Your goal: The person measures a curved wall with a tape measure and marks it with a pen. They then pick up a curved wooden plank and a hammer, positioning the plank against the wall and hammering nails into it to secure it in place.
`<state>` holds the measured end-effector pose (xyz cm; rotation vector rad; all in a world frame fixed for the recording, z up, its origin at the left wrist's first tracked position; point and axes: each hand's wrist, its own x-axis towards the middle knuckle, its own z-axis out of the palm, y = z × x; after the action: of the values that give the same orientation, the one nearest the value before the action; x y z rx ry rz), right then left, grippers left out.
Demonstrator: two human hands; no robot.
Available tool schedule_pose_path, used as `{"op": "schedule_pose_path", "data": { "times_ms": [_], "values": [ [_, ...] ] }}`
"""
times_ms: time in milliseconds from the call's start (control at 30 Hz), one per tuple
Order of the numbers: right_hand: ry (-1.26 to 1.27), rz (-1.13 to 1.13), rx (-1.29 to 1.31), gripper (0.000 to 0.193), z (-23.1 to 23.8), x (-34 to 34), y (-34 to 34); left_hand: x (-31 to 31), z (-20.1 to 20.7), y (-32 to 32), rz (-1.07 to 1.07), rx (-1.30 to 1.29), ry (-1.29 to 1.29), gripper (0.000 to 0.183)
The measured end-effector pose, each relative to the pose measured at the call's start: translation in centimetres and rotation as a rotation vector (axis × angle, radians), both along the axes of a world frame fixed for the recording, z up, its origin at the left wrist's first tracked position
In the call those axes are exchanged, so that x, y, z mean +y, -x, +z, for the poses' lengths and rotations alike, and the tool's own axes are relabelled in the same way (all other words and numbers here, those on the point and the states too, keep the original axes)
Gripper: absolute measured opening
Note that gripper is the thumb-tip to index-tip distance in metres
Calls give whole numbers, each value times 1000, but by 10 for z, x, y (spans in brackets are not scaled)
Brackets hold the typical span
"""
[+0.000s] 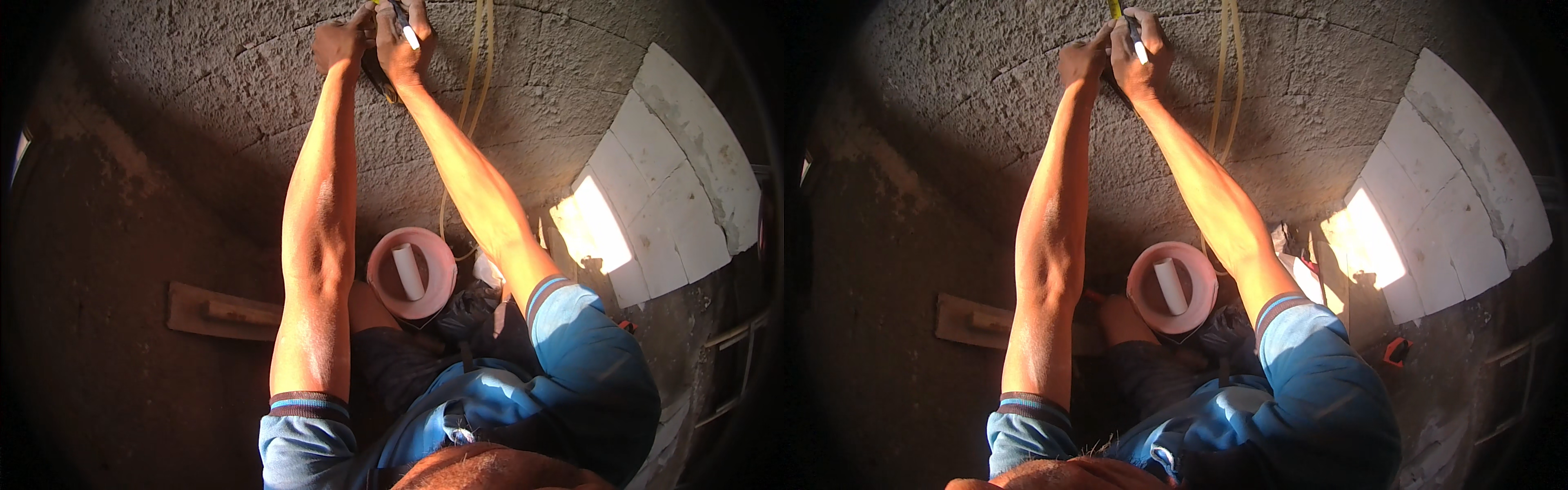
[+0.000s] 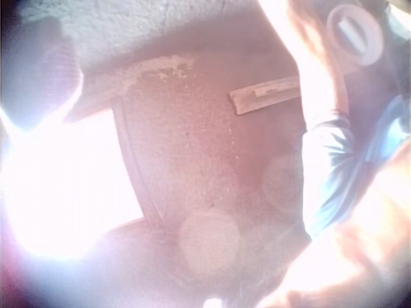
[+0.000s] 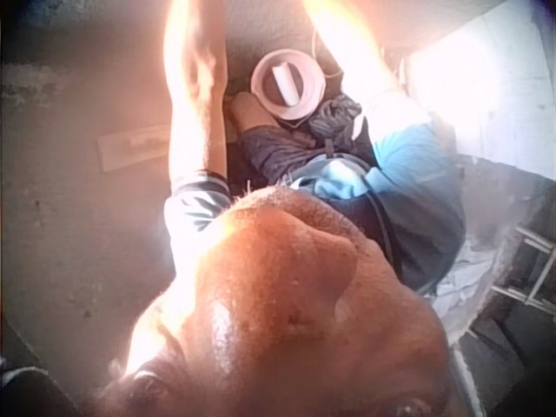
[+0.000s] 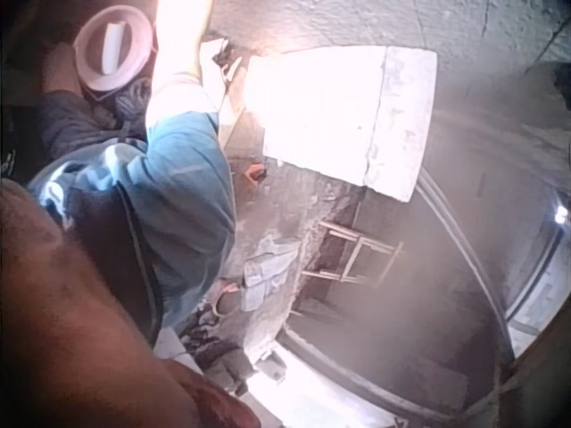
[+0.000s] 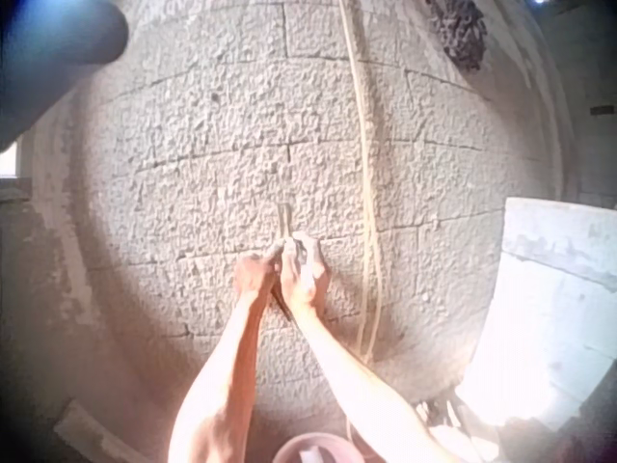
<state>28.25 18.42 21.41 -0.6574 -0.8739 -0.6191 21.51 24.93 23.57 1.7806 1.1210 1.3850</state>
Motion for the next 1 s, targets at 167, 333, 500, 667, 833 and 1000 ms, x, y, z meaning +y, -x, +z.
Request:
{"op": "schedule_pose_path", "data": {
  "times_ms": [167,333,500,667,833,1000],
  "values": [
    [120,-70,-49,22,1,0,-3,4,-1,6,-28,-86,20,63],
    [91,193,12,20,4,8,-3,7,-3,4,26,-49,-28,62],
    [-25,-110,-30,13,5,17,1,0,-2,1,89,54,-50,62],
    [4,32,16,18,1,17,21,11,-4,5,103,59,-74,63],
    [92,139,59,17,-1,6,28,8,-3,6,85,34,-67,59],
    [53,63,43,15,1,7,26,3,3,8,60,101,-25,55]
  ]
}}
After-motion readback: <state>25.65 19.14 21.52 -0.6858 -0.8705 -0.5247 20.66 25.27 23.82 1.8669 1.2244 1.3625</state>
